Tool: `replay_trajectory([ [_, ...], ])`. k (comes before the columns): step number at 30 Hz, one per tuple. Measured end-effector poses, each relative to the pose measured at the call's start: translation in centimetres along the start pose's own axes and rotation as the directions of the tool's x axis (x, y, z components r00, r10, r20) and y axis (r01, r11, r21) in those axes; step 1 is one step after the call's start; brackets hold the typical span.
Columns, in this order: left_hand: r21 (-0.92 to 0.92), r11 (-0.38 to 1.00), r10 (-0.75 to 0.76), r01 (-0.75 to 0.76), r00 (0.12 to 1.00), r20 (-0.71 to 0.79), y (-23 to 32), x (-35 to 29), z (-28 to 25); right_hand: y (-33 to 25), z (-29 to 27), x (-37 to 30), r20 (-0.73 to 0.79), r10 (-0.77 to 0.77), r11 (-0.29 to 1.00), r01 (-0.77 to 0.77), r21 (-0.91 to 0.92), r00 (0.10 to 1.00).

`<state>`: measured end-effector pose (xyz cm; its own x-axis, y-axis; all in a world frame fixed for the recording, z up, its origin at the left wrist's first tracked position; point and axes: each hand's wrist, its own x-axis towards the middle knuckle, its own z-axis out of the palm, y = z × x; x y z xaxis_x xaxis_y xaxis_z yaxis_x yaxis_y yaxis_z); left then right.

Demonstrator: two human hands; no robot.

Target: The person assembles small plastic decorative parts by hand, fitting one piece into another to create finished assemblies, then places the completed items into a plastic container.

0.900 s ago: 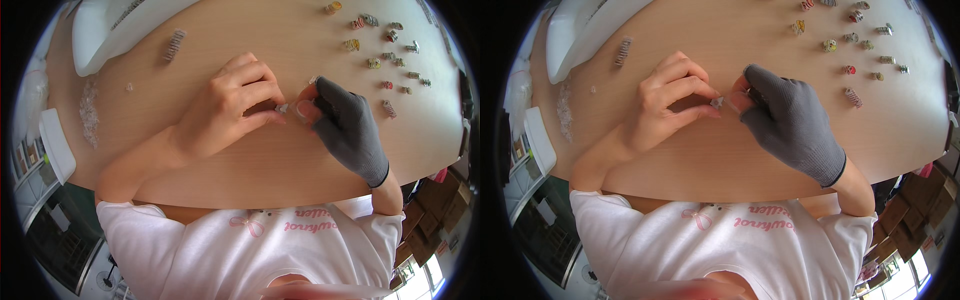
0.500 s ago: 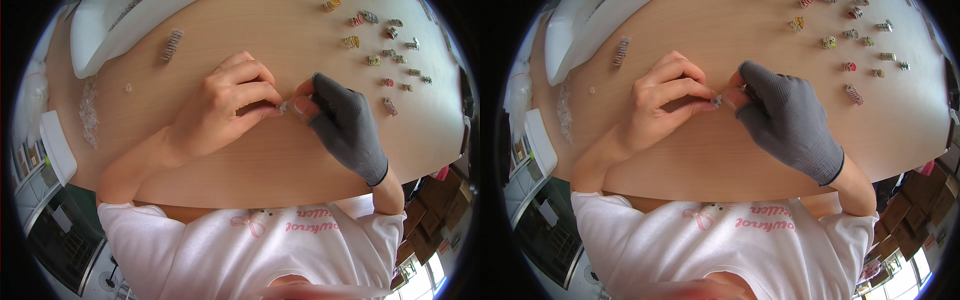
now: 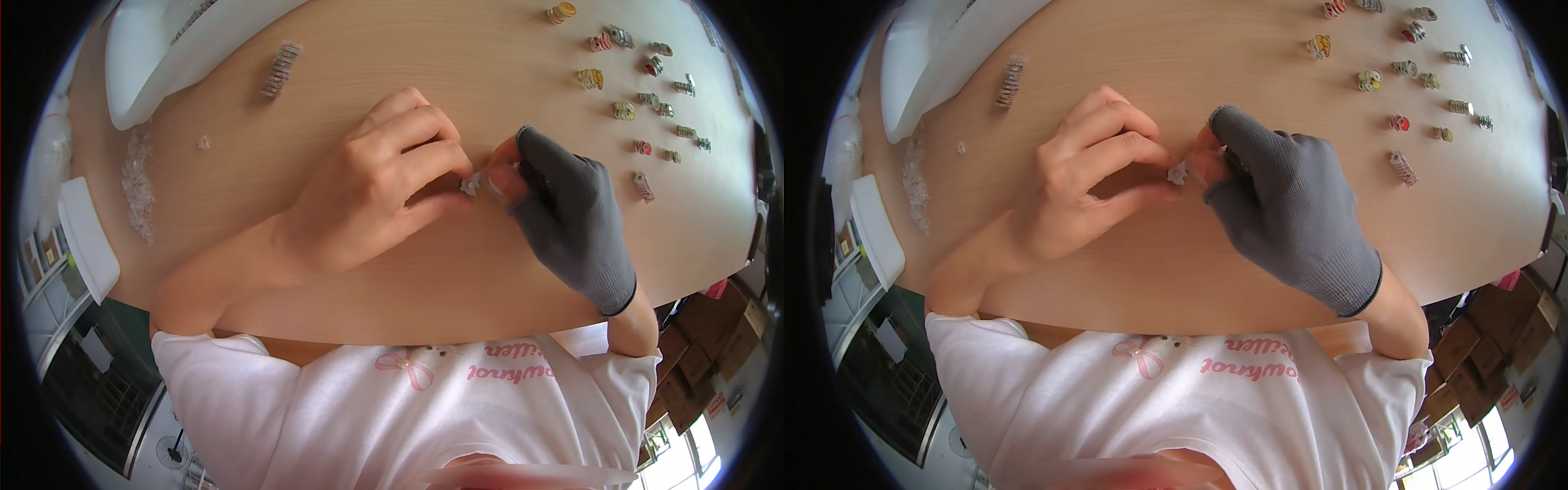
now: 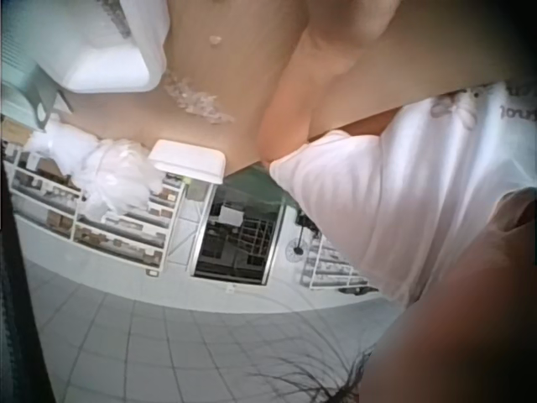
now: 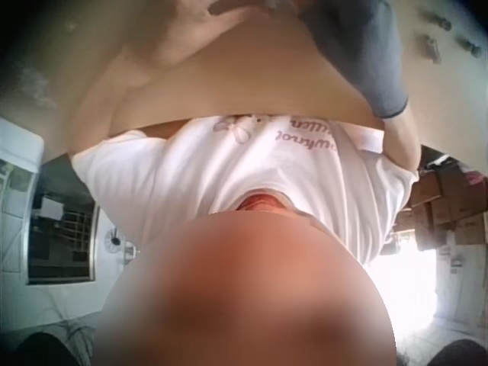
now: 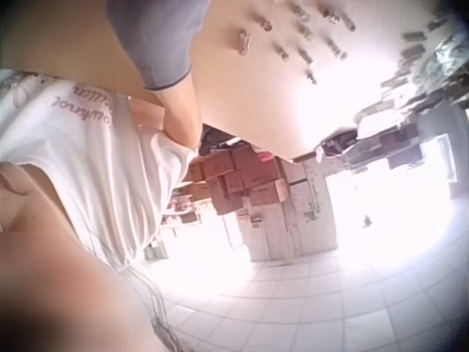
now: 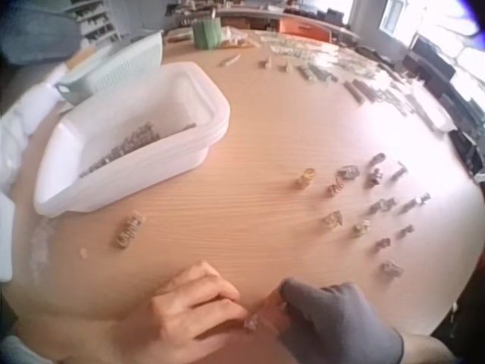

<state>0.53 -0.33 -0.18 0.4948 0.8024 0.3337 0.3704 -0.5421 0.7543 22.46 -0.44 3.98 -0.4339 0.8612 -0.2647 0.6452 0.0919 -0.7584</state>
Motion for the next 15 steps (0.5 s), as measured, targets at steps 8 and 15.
replay_trajectory([
  [8, -0.068, 0.998, -0.006, 0.007, 1.0, 0.015, -0.4, 0.26, 0.08, 0.15, -0.21, 0.14, 0.057, 0.077, 0.985, -0.085, 0.151, 0.995],
  [15, -0.071, 0.997, 0.0, 0.001, 1.0, 0.014, -0.47, 0.15, 0.13, -0.22, -0.11, 0.25, 0.035, 0.077, 0.987, -0.081, 0.136, 0.996],
])
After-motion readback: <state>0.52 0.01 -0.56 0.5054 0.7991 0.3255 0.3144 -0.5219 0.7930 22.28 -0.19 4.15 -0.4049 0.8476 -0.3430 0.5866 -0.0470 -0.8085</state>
